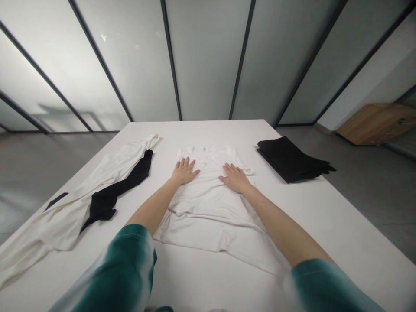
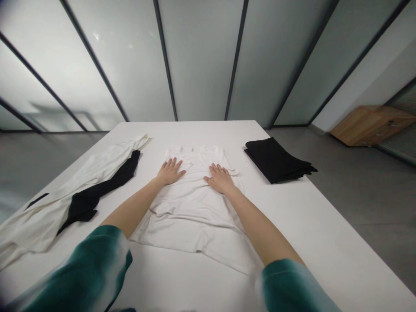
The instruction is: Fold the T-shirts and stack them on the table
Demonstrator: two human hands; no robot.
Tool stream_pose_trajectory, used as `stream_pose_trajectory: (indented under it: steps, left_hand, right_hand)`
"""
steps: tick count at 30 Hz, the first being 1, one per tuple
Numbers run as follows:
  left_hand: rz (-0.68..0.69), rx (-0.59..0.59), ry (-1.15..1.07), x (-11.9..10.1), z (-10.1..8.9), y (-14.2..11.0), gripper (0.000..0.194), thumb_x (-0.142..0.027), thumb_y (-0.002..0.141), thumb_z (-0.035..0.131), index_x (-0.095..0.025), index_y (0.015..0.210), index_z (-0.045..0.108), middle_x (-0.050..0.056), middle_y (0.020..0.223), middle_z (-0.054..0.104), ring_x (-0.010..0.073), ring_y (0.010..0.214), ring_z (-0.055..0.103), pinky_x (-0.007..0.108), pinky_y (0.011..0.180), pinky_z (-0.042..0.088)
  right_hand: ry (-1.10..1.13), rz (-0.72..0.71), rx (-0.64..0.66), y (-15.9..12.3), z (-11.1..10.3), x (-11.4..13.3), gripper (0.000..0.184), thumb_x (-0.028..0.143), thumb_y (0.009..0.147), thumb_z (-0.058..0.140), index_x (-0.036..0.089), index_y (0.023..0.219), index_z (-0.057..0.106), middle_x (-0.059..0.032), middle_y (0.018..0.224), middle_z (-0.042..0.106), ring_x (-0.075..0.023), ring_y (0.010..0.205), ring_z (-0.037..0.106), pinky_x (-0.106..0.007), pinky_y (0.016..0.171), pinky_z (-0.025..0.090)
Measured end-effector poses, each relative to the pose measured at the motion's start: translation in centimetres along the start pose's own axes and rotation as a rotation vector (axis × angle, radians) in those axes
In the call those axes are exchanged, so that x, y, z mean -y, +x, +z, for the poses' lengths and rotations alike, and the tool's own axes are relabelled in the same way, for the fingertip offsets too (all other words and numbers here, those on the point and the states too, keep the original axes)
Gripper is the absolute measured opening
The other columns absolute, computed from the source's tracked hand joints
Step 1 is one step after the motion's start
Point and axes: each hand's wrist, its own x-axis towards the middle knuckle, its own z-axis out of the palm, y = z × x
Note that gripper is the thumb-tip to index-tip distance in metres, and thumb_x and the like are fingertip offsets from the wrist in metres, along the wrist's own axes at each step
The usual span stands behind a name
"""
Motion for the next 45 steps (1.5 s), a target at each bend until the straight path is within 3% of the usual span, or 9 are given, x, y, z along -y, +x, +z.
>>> stream_pose_trajectory:
  steps: [10,15,20,35,38,40,43,45]
  left_hand:
    - [0.005,0.048,0.008,0.1,-0.4,0.8,0.079,-0.068,0.094,0.017,-0.023,0.158,0.018,0.012,0.165,0.012,0.0335,0.151,0.012,0.049,0.12,0.015]
    - [0.009,0.058,-0.018,0.4,-0.4,1.3,0.079,-0.069,0.093,0.018,-0.023,0.158,0.018,0.012,0.165,0.011,0.0339,0.151,0.011,0.05,0.12,0.014]
    - [0.002,0.059,-0.031,0.6,-0.3,1.8,0.08,-0.069,0.093,0.019,-0.023,0.158,0.019,0.012,0.165,0.011,0.0341,0.151,0.011,0.05,0.12,0.014]
    - [0.01,0.044,-0.014,1.3,-0.8,4.7,0.079,-0.068,0.093,0.019,-0.023,0.158,0.02,0.012,0.165,0.013,0.0332,0.151,0.013,0.049,0.119,0.016]
    - [0.015,-0.016,-0.001,1.2,-1.1,5.0,0.079,-0.069,0.092,0.022,-0.023,0.156,0.025,0.012,0.165,0.017,0.0326,0.151,0.016,0.047,0.119,0.017]
    - [0.0,-0.123,0.009,0.9,-1.7,4.9,0.079,-0.069,0.092,0.027,-0.02,0.155,0.029,0.013,0.163,0.022,0.0323,0.15,0.018,0.046,0.119,0.017]
    - [-0.024,-0.293,0.0,0.4,-2.8,3.9,0.07,-0.061,0.095,0.03,-0.016,0.148,0.04,0.015,0.154,0.039,0.0304,0.143,0.031,0.043,0.117,0.023]
    - [-0.046,-0.295,-0.024,0.3,-3.5,2.6,0.059,-0.056,0.096,0.031,-0.017,0.137,0.051,0.015,0.141,0.052,0.0296,0.134,0.043,0.042,0.112,0.031]
  right_hand:
    - [0.113,0.047,0.2,1.2,-1.7,-0.3,0.078,0.062,0.097,0.019,0.013,0.157,0.024,-0.0097,0.164,0.014,-0.0264,0.151,0.01,-0.044,0.121,0.013]
    - [0.175,-0.034,0.266,2.3,-2.4,-1.5,0.061,0.051,0.101,0.013,0.027,0.153,0.036,-0.003,0.163,0.022,-0.0248,0.15,0.019,-0.045,0.12,0.02]
    - [0.124,0.031,0.22,3.2,-1.6,-1.4,0.07,0.061,0.098,0.018,0.021,0.154,0.033,-0.0103,0.162,0.022,-0.0291,0.149,0.019,-0.051,0.118,0.023]
    - [0.06,0.067,0.077,4.4,-1.5,0.2,0.079,0.064,0.096,0.027,0.012,0.154,0.028,-0.0162,0.163,0.018,-0.0291,0.15,0.016,-0.047,0.119,0.018]
    - [0.086,0.071,0.066,4.9,-1.6,0.3,0.077,0.062,0.096,0.028,0.012,0.154,0.028,-0.0157,0.163,0.019,-0.0285,0.15,0.016,-0.046,0.12,0.016]
    - [0.12,0.082,0.053,5.2,-1.8,0.0,0.075,0.059,0.097,0.028,0.01,0.154,0.028,-0.0155,0.163,0.019,-0.027,0.15,0.017,-0.045,0.12,0.016]
    - [0.166,0.07,-0.022,5.1,-2.2,-1.1,0.07,0.053,0.099,0.028,0.009,0.154,0.028,-0.0155,0.162,0.021,-0.024,0.15,0.02,-0.04,0.119,0.021]
    - [0.163,0.041,-0.094,4.2,-2.5,-2.4,0.066,0.05,0.099,0.03,0.011,0.152,0.033,-0.0143,0.16,0.028,-0.0239,0.148,0.025,-0.04,0.118,0.025]
